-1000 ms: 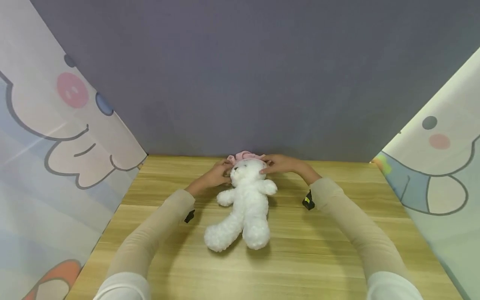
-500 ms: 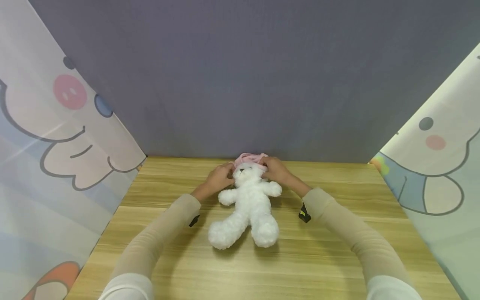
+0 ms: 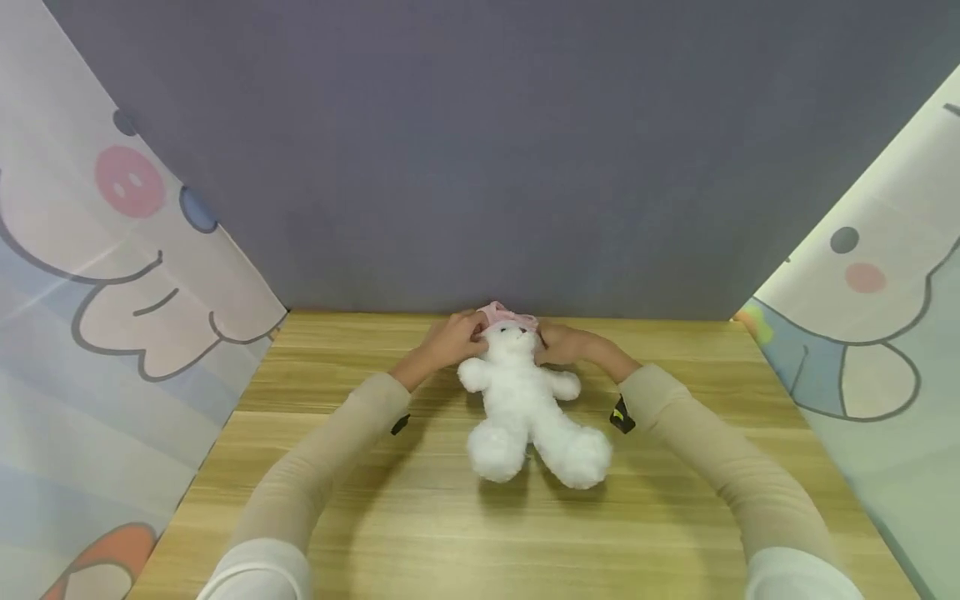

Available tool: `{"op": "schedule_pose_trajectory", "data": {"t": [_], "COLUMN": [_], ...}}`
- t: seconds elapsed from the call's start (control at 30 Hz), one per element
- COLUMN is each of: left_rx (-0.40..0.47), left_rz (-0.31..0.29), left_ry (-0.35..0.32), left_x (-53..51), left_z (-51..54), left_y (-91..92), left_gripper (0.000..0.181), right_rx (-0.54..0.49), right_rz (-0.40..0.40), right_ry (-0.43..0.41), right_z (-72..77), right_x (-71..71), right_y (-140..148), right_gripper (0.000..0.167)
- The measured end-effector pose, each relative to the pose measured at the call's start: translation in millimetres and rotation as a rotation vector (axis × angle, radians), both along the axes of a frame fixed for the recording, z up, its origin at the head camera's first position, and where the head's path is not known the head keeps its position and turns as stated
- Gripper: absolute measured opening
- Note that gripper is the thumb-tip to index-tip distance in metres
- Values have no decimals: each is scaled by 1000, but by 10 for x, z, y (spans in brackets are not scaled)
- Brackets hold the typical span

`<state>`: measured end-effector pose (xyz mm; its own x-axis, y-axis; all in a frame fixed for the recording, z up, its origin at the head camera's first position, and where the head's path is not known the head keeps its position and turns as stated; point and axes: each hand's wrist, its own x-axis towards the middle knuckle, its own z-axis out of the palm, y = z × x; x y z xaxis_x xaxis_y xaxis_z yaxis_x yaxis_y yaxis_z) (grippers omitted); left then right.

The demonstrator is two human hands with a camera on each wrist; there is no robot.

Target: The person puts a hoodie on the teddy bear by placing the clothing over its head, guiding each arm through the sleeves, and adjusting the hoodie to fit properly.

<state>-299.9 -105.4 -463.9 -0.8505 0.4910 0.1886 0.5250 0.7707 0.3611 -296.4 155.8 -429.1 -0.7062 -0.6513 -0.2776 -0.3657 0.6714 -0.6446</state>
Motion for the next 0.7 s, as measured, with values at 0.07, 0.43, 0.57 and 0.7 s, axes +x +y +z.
{"op": "schedule_pose_trajectory", "data": {"t": [0.07, 0.43, 0.57, 0.7], "left_rx": [-1, -214, -193, -208], "left_rz": [-34, -70, -102, -68], "left_ry": [-53, -144, -108, 10], "left_x": [-22, -69, 56, 187], "left_z": [115, 331, 253, 178], "left_y": [54, 240, 187, 93], "left_gripper": [18, 32, 32, 11], "right_rx": [-7, 20, 100, 186], "right_rz": [-11, -172, -181, -203], "right_ry": [-178, -44, 95, 180], "right_z": [58, 120, 96, 79], "right_x": [-3, 3, 30, 67], "right_y": [-1, -182, -216, -225], "right_gripper": [56, 82, 70, 53]}}
